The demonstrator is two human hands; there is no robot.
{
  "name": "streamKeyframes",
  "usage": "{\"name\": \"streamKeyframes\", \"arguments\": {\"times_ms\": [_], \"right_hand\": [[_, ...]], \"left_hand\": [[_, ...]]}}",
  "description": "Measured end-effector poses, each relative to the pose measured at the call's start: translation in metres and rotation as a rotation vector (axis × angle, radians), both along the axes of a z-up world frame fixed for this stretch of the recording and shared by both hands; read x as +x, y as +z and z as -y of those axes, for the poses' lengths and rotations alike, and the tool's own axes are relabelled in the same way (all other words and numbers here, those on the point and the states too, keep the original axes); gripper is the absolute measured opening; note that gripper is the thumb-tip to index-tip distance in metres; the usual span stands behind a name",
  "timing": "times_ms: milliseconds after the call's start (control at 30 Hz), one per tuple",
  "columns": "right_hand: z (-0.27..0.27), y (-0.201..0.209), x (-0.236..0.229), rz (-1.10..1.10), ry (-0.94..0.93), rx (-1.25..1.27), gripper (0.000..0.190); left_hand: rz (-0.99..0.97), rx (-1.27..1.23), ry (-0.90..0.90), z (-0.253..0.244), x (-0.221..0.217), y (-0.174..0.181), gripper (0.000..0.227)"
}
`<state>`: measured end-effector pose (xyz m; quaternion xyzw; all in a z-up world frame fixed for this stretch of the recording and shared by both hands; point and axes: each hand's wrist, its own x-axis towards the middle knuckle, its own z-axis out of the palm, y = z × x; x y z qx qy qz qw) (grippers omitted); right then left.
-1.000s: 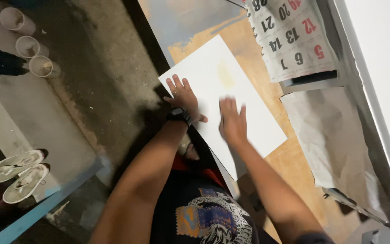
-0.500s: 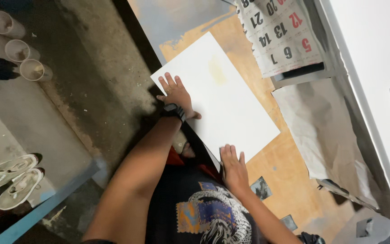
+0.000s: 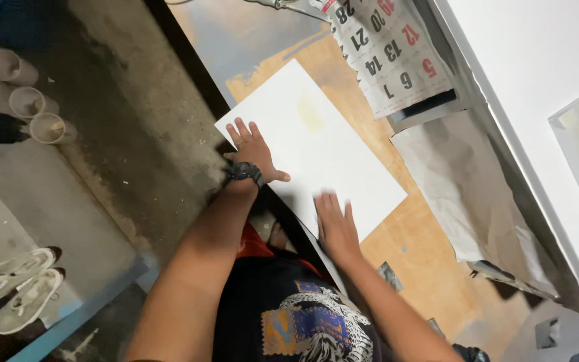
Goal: The person sands a white rectangular sheet on a wooden table using a sanding block. They hold the sheet with one hand and rub the surface with the block in the other hand, moving across different areas of the sheet.
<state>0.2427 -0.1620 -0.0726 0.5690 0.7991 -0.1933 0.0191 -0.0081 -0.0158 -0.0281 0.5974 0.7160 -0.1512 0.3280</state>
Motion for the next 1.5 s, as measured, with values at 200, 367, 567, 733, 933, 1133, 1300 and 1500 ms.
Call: {"name": "streamKeyframes", "arguments": {"times_ms": [200, 367, 567, 733, 933, 1133, 1300, 1500], "right_hand": [[0.05, -0.04, 0.034, 0.072, 0.113, 0.05, 0.059], [-0.09, -0.001, -0.055, 0.046, 0.077, 0.067, 0.054], [-0.108, 0.016, -0.077, 0.078, 0.021, 0.001, 0.057], [0.052, -0.012, 0.018, 0.083, 0.131, -0.031, 0.059], [0.002, -0.01, -0.015, 0.075, 0.122, 0.0, 0.057], [-0.136, 0.004, -0.103, 0.086, 0.048, 0.018, 0.057], [-0.04, 0.02, -0.068, 0.04, -0.013, -0.06, 0.058], [0.073, -0.026, 0.006, 0.064, 0.009, -0.04, 0.061]], "left_hand": [[-0.003, 0.021, 0.004, -0.004, -0.001, -0.005, 0.17], [0.097, 0.053, 0.007, 0.002, -0.006, -0.005, 0.164], [0.068, 0.114, -0.064, 0.009, -0.013, -0.009, 0.158], [0.105, 0.135, -0.086, 0.012, -0.022, -0.024, 0.154], [0.105, 0.112, -0.107, -0.003, -0.025, -0.034, 0.149], [0.114, 0.062, -0.099, -0.001, -0.03, -0.028, 0.146], [0.092, 0.033, -0.133, 0.003, -0.032, -0.014, 0.144], [0.097, -0.003, -0.141, 0.007, -0.034, -0.006, 0.143]]}}
